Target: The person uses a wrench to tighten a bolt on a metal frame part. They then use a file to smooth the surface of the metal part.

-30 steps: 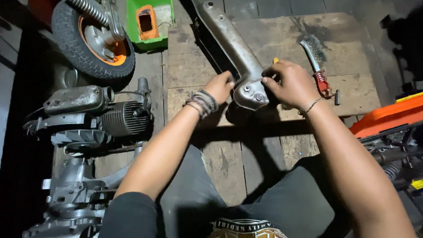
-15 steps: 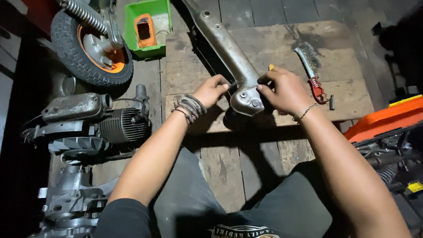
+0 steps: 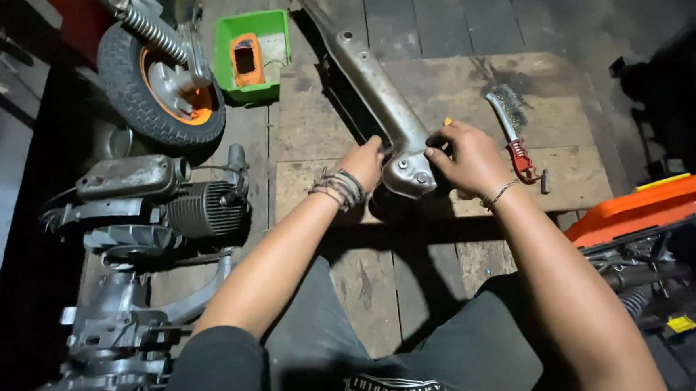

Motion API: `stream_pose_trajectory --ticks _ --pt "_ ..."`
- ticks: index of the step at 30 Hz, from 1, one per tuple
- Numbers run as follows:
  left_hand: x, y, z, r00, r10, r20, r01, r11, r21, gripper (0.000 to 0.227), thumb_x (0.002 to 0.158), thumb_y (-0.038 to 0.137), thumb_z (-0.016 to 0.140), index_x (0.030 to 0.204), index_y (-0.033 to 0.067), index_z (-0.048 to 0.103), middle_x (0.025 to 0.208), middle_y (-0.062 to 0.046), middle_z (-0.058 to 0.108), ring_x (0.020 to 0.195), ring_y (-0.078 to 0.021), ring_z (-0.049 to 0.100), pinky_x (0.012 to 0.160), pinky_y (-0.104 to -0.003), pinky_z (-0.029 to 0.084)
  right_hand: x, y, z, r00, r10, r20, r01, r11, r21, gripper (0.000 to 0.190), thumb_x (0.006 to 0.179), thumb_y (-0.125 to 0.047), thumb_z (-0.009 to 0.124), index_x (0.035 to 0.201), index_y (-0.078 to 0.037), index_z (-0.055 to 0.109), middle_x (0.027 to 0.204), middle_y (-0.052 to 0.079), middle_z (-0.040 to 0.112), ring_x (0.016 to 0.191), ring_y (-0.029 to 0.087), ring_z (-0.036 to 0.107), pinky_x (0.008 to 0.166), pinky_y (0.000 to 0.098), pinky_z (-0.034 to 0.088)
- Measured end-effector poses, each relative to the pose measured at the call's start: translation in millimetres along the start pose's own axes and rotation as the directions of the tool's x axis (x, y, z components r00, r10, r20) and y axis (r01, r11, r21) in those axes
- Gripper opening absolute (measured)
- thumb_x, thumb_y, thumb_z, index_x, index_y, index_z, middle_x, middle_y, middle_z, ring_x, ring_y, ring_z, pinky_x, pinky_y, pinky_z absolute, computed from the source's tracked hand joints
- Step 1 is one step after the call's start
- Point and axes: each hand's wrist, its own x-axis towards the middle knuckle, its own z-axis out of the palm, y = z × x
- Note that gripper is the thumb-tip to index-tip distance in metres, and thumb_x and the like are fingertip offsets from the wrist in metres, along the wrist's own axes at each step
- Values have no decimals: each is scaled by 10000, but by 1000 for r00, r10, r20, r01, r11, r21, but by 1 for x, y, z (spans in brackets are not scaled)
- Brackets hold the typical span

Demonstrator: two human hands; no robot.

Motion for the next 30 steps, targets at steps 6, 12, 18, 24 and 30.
stream_pose_trajectory --ticks 6,12,18,24,30 --pt "64 -75 10 996 -76 -49 85 974 212 383 985 213 537 1247 -50 632 1177 -270 689 1180 -414 650 1000 -538 530 -6 -5 -4 1000 0 4 0 1000 -3 199 894 -313 732 1010 -151 739 992 108 694 1030 383 695 864 501 562" --pt "53 -43 36 998 11 -58 -16 996 -87 350 998 308 572 1163 16 667 1041 -169 738 1145 -362 670 1007 -487 526 1 8 7 1000 -2 -6 2 1000 6 178 891 -298 738 1023 -179 741 951 67 690 991 356 706 835 482 576" --pt "72 -90 24 989 -117 -88 130 979 158 354 985 233 557 1214 -9 676 1115 -210 729 1146 -346 680 1014 -478 534 -4 -8 -8 1000 14 14 -14 999 38 192 912 -268 732 1068 -156 746 981 101 699 1026 383 699 862 501 561" --pt "41 -54 16 997 30 -64 -40 987 -154 415 1010 260 569 1299 -33 617 1254 -245 668 1245 -415 601 1071 -525 483 -2 1 0 1000 8 -5 -8 1000 1 193 895 -272 753 1054 -163 739 953 87 679 988 374 703 838 495 566" --pt "52 -74 19 997 61 -57 -74 962 -264 236 947 275 638 1062 72 671 772 -73 717 850 -232 708 857 -379 544 -1 7 2 1000 -9 20 8 999 33 205 895 -280 739 1060 -159 728 983 101 682 1009 393 695 839 527 565"
